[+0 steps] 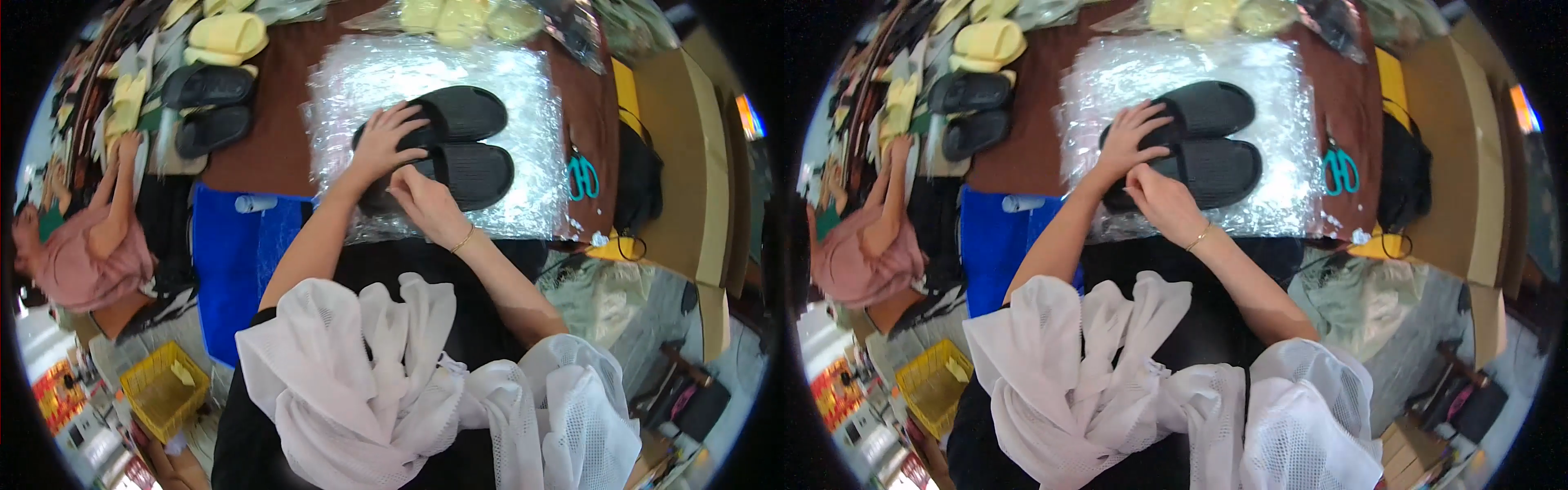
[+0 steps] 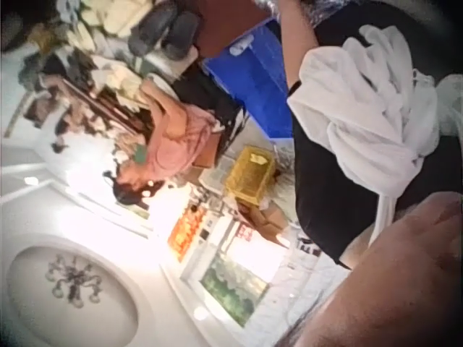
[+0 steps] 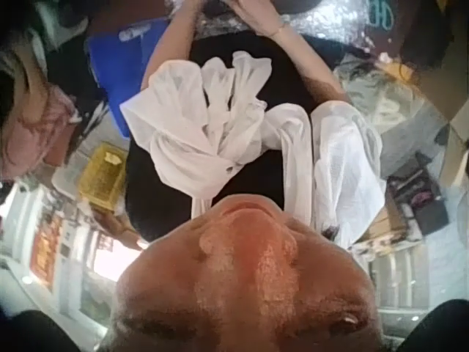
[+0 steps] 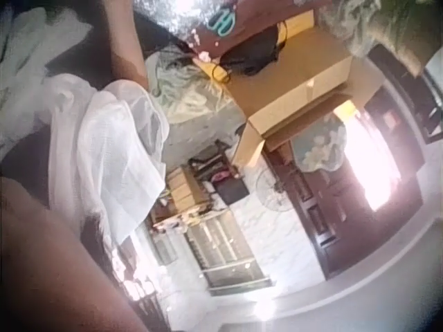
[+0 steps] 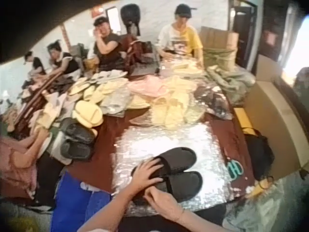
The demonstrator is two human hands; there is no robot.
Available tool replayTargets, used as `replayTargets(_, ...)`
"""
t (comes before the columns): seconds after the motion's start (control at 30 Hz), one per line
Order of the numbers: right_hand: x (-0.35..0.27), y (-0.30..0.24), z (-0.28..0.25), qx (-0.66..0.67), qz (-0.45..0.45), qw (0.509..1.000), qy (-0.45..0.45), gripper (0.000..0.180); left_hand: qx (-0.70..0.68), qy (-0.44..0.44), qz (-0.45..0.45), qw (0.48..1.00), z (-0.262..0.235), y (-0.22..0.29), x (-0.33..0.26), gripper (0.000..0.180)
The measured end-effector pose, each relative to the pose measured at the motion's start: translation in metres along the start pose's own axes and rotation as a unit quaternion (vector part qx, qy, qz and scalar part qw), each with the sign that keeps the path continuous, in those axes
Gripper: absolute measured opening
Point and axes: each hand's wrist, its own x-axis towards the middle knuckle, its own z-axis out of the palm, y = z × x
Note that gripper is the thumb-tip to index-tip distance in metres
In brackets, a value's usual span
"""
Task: Packing pairs of slippers into plastic bags in a factory setting.
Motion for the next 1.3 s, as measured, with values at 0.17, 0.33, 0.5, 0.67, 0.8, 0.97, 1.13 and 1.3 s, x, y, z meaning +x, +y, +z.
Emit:
replayTargets(0.17,-0.039,-0.004,-0.079,0.223,0.194,0.948,0.119,0.007,-0.037,-0.002,0.033,0.999,0.000,-0.002,0.007,0.056)
replayTargets(0.33,-0.137,0.067,-0.162,0.127,0.308,0.864,0.376,0.008,0.017,-0.017,0.001,1.000,-0.008,0.000,0.003,0.055)
replayTargets(0.5,-0.226,0.110,-0.206,0.002,0.412,0.809,0.420,0.013,0.013,-0.015,-0.001,1.000,-0.008,0.004,0.005,0.054)
replayTargets(0.67,-0.233,0.129,-0.205,-0.166,0.455,0.803,0.348,0.018,-0.020,-0.006,0.025,0.999,-0.005,-0.008,0.004,0.058)
replayTargets(0.8,-0.247,0.140,-0.217,-0.197,0.464,0.787,0.355,0.021,-0.022,-0.018,-0.008,1.000,0.002,0.004,0.006,0.056)
replayTargets(0.97,-0.234,0.140,-0.212,-0.224,0.496,0.772,0.328,0.023,0.008,-0.011,-0.023,1.000,-0.009,0.003,-0.005,0.056)
replayTargets(1.13,-0.256,0.154,-0.224,-0.256,0.490,0.768,0.323,0.025,-0.006,-0.009,-0.014,1.000,-0.002,0.006,0.001,0.056)
replayTargets(1.3,-0.217,0.120,-0.206,-0.430,0.463,0.712,0.306,0.026,-0.003,-0.012,-0.018,1.000,-0.005,0.001,0.000,0.056)
